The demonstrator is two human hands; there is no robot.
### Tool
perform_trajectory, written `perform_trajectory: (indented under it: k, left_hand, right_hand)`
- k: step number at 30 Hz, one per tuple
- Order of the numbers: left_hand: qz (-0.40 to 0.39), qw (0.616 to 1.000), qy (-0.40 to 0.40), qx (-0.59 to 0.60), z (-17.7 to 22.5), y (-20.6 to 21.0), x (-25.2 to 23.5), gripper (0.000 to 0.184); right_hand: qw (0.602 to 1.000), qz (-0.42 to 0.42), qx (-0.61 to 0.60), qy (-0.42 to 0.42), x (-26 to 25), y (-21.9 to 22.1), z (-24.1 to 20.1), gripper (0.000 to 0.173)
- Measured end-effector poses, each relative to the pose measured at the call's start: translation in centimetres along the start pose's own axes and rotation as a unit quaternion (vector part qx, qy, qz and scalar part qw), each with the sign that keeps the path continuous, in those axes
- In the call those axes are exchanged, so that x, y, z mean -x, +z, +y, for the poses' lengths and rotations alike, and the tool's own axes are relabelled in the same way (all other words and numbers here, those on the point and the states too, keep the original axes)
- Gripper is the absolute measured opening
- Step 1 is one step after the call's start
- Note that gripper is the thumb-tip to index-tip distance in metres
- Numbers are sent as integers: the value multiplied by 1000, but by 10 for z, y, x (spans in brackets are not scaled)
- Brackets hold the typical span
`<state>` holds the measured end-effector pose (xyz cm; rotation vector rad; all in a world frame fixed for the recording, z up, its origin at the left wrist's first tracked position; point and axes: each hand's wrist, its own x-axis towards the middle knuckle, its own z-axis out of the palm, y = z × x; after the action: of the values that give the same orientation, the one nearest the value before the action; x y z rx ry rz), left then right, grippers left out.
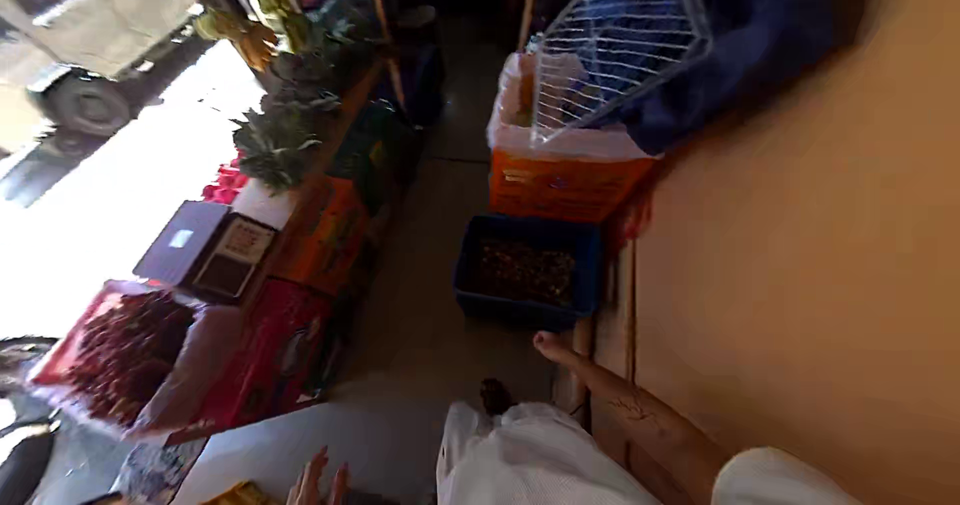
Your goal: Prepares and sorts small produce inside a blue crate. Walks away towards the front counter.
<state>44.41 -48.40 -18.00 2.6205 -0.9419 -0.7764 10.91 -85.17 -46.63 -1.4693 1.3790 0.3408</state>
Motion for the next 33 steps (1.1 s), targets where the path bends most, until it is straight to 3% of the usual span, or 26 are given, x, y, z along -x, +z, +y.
perform_trajectory:
  k: [6,10,13,17,20,23,27,30,33]
  left_hand:
    - [-216,972,57,-70,111,62,-182,58]
    - [-372,921,117,18,155,153,-293,49]
    - [-414,900,124,53,177,231,-369,41]
    - [-366,913,171,-57,214,326,-455,36]
    - [-361,920,118,-97,234,381,-502,38]
    - [-271,953,45,-125,226,424,-501,48]
    - [-130,982,79,-109,211,462,-493,51]
    - [-86,986,99,-100,201,471,-483,45]
    - [-8,988,127,-89,197,482,-488,41]
  right_hand:
    - [957,71,-241,143,8,-15,44,35]
    - [920,130,-332,165,12,-6,31,33]
    - [909,213,-332,133,-6,2,11,29]
    - [910,301,-275,70,-66,-14,-28,25]
    - [931,270,-238,64,-141,-33,-48,27]
    - [960,201,-175,92,-223,-42,-62,30]
    - [985,171,5,16,-336,-47,-76,28]
    - [969,186,149,-69,-400,-45,-73,31]
    - [946,167,248,-122,-451,-48,-69,49]
